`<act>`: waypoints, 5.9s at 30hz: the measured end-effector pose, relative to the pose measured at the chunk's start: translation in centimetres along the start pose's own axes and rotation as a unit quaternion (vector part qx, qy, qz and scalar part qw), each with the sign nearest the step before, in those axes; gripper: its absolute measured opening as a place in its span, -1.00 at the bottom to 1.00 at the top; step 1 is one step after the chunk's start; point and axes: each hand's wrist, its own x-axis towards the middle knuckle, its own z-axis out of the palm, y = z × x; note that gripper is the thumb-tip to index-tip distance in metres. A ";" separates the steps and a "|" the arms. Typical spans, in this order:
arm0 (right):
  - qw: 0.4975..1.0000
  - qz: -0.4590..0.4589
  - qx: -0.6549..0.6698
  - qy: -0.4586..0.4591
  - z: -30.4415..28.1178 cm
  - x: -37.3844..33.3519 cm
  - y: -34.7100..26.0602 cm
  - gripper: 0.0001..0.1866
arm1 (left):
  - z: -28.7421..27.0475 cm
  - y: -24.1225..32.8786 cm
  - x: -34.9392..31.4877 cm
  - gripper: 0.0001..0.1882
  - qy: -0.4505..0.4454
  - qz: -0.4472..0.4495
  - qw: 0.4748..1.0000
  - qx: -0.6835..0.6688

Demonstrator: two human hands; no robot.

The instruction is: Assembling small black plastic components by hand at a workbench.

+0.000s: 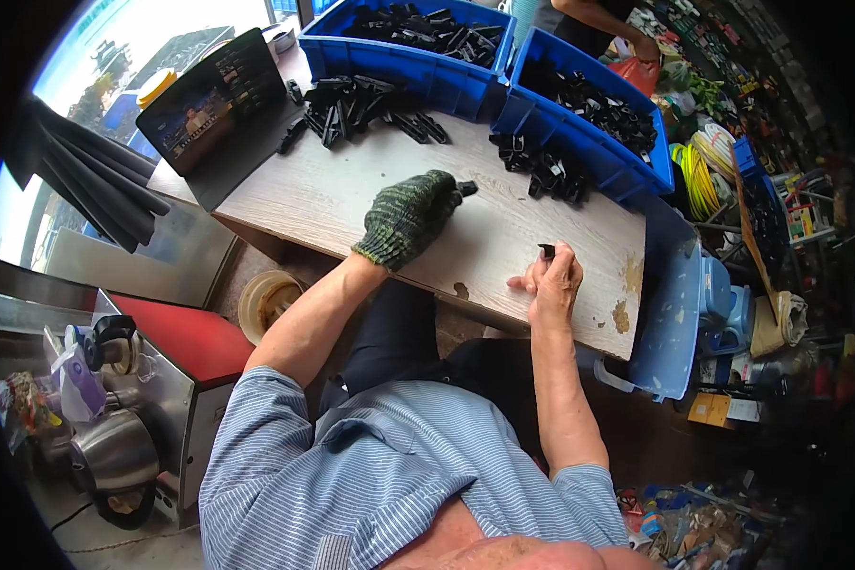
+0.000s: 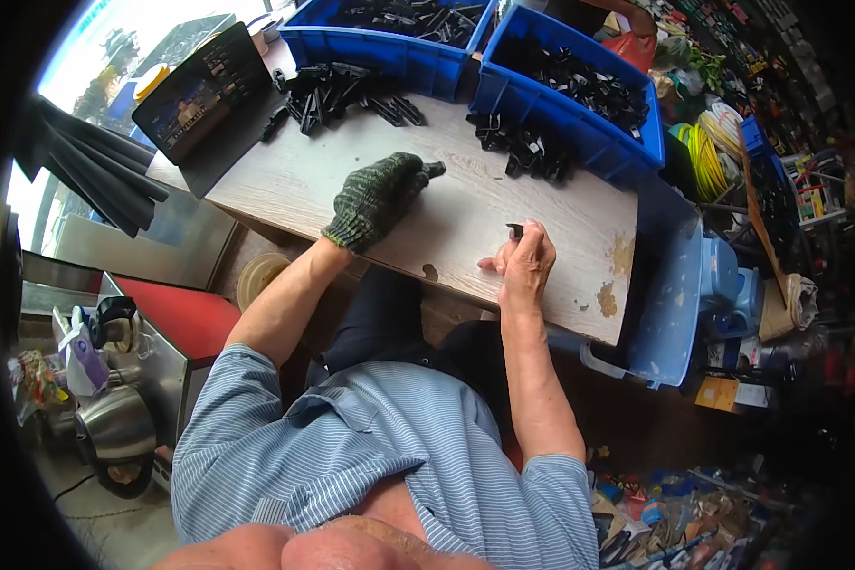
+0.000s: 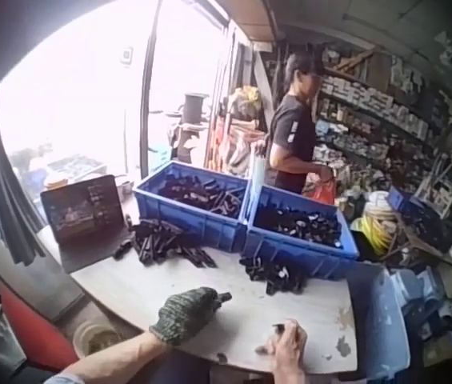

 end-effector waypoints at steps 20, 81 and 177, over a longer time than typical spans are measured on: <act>0.997 -0.043 -0.041 0.057 -0.6 0.3 1.4 -0.67 | 5.7 8.8 -2.5 -0.77 -0.093 -0.091 0.968 -0.216; 0.997 -0.010 0.013 0.071 -0.3 -0.8 0.1 -0.75 | 6.0 10.0 -2.8 -0.72 -0.038 -0.117 0.954 -0.273; 0.968 0.069 -0.216 0.110 -3.8 11.1 -3.0 -0.68 | 9.1 11.8 -1.9 -0.67 -0.040 -0.179 0.902 -0.391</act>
